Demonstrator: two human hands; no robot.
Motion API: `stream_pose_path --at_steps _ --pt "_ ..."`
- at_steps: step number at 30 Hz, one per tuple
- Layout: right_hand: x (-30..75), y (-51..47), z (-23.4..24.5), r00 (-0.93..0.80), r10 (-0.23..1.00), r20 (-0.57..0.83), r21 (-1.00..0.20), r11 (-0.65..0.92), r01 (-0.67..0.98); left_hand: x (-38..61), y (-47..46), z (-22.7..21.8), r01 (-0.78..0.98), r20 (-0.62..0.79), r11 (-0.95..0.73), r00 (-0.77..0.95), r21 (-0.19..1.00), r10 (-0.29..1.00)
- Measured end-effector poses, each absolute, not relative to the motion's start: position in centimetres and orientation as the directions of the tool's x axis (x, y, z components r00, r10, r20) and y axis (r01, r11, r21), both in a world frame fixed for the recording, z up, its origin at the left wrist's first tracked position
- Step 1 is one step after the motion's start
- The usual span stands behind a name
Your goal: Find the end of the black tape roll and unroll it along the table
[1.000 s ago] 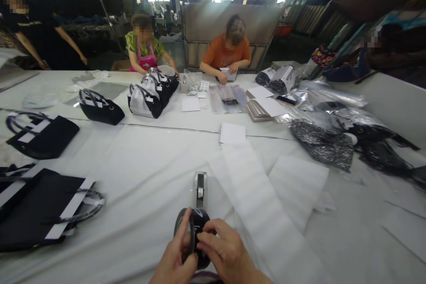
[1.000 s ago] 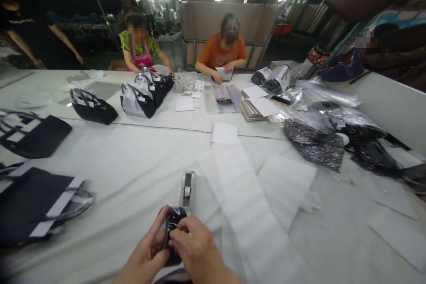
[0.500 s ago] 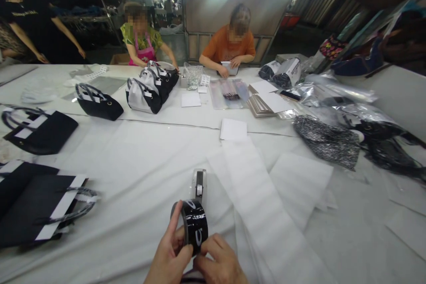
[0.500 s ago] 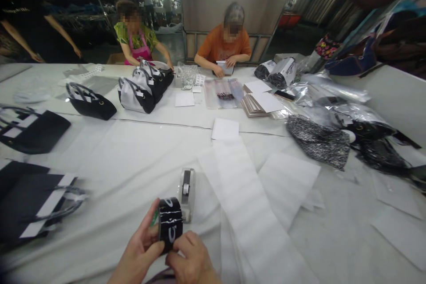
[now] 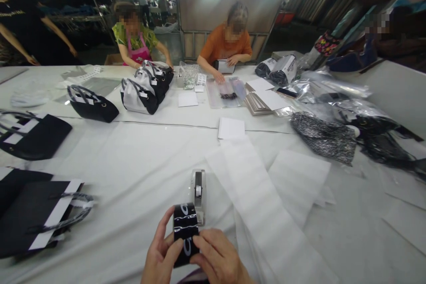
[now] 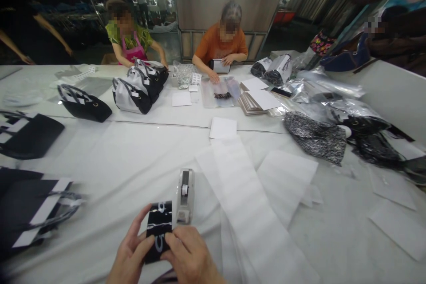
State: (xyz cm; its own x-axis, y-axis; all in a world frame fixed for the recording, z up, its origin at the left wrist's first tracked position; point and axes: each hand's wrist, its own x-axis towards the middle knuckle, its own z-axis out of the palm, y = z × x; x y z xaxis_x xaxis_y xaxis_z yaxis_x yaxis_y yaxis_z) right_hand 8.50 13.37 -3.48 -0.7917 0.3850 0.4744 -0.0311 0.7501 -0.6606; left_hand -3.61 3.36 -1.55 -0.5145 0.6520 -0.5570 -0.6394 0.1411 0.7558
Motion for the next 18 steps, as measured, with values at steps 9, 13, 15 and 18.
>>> stream_pose_path --at_steps 9,13,15,18 --pt "7.9 13.1 -3.8 -0.852 0.347 0.391 -0.662 0.750 0.002 -3.6 2.9 -2.4 -0.647 -0.571 0.126 -0.543 0.752 0.616" --pt "8.0 12.9 -3.9 -0.850 0.342 0.401 -0.642 0.766 0.005 -3.7 2.5 -2.7 -0.635 -0.546 0.145 -0.500 0.759 0.672" --pt "8.0 12.9 -3.8 -0.851 0.343 0.398 -0.652 0.759 0.001 -3.8 2.2 -2.8 -0.621 -0.541 0.170 -0.477 0.765 0.693" --pt "8.2 12.8 -3.5 -0.837 0.409 0.364 -0.704 0.709 0.041 -4.2 1.8 -3.1 -0.569 -0.541 0.231 -0.468 0.789 0.699"
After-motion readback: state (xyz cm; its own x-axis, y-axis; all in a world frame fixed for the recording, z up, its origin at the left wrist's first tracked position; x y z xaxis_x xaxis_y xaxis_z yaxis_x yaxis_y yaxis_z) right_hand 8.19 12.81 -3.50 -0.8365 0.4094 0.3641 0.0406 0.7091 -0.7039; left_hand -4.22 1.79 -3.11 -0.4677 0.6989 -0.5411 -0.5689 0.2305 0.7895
